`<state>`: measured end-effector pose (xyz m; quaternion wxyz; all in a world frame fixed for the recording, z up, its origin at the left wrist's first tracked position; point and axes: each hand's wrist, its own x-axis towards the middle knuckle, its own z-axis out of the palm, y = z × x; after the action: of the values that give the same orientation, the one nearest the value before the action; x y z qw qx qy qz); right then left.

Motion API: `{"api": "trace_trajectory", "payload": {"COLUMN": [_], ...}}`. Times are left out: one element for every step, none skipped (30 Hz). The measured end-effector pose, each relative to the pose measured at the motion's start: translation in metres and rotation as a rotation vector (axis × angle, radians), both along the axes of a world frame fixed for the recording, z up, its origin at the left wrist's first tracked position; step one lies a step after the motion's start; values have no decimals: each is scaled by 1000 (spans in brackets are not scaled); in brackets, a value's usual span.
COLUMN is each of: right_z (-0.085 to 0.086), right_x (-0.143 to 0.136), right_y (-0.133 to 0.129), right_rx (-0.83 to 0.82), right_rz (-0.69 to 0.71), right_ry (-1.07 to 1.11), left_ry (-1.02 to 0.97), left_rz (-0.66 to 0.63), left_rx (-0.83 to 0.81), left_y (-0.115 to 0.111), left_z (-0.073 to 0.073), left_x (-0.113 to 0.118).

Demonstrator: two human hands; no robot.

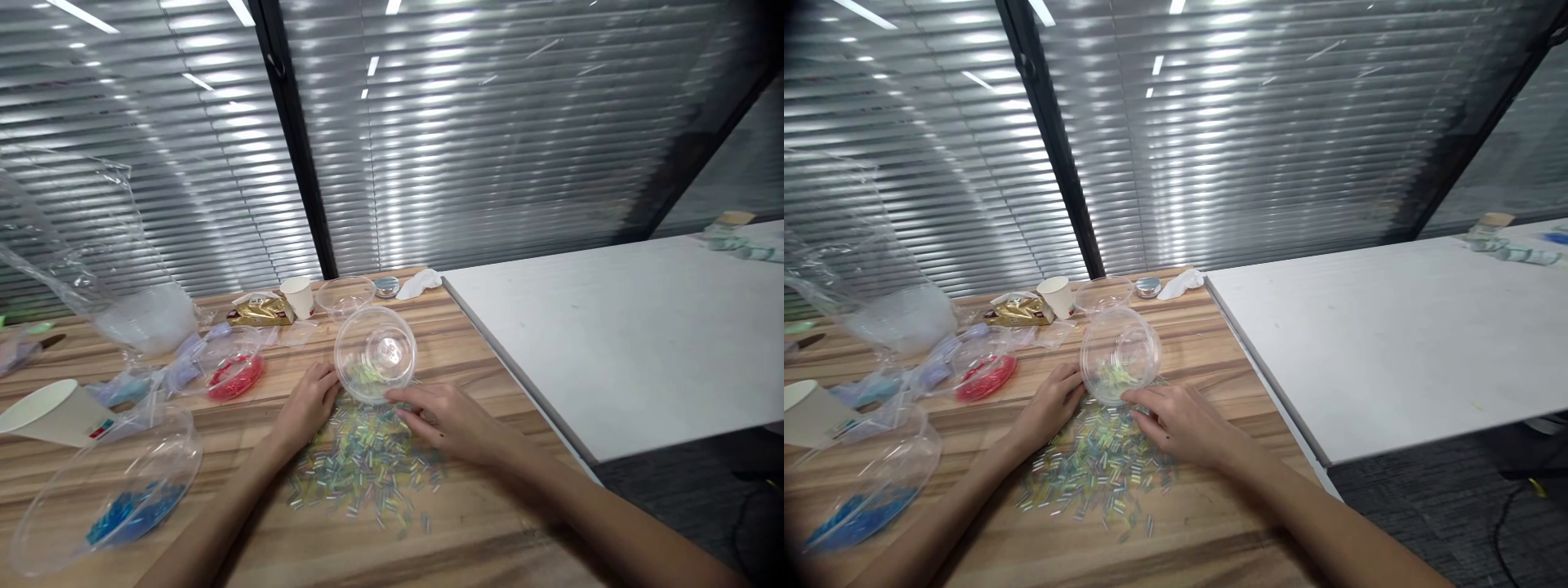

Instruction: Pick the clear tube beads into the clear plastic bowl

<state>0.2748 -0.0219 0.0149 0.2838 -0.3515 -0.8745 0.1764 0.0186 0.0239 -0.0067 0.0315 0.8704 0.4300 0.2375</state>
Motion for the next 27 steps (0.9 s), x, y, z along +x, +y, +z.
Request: {"api": "trace_trajectory", "payload": {"right_z": [0, 0, 0, 0, 0, 0, 0, 1, 1, 1, 1, 2, 2, 2, 2, 1, 1, 1, 0, 0, 0, 0, -1, -1, -1, -1, -1], "right_x": [0, 0, 0, 0, 0, 0, 0, 0, 0, 0, 0, 0, 0, 0, 0, 0, 0, 0, 0, 0, 0, 0, 0, 0, 0, 0, 0], "right_y": [0, 0, 0, 0, 0, 0, 0, 0, 0, -1, -1, -1, -1, -1, -1, -1, -1, -1, -1, -1, -1, -1, 0, 0, 0, 0, 0], "right_rx": [5, 8, 10, 11, 10, 10, 10, 11, 13, 16, 19, 22, 26, 30, 35, 40, 45, 50, 55, 59, 63, 65, 66, 67, 67, 67, 67], "right_rz": [1, 3, 5, 4, 4, 3, 3, 3, 2, 2, 3, 4, 5, 6, 8, 9, 11, 12, 13, 13, 12, 12, 12, 12, 12, 11, 11], "right_ry": [3, 5, 7, 10, 11, 11, 10, 7, 4, 3, 4, 6, 11, 18, 24, 30, 36, 41, 45, 48, 51, 53, 55, 57, 58, 59, 59], "left_ry": [-1, -3, -6, -10, -13, -14, -13, -11, -9, -8, -9, -11, -13, -14, -13, -10, -6, -3, 1, 5, 8, 11, 14, 16, 16, 14, 10], "left_rz": [1, 2, 3, 4, 4, 5, 5, 5, 6, 6, 6, 6, 5, 4, 2, 1, 1, 3, 5, 9, 12, 14, 14, 14, 12, 11, 9], "left_rx": [1, 0, -1, -3, -5, -9, -13, -18, -22, -23, -23, -22, -20, -18, -18, -19, -20, -22, -24, -26, -27, -29, -31, -32, -32, -31, -28], "left_y": [0, 0, 0, 0, -1, -1, -1, -1, -1, -1, -1, -1, -1, -1, 0, 0, 0, 0, 0, 0, 0, 1, 1, 1, 1, 1, 1], "left_z": [0, 0, 0, 0, 1, 1, 1, 1, 1, 1, 0, 0, 0, 0, -1, -1, -1, -1, -1, -1, -1, -1, -1, -1, -1, -1, -1], "left_x": [0, 0, 0, 0, 0, 0, 0, 0, 0, 0, 0, 0, 0, -1, -1, -1, -1, -1, -2, -2, -2, -2, -1, -1, -1, -1, -1]}}
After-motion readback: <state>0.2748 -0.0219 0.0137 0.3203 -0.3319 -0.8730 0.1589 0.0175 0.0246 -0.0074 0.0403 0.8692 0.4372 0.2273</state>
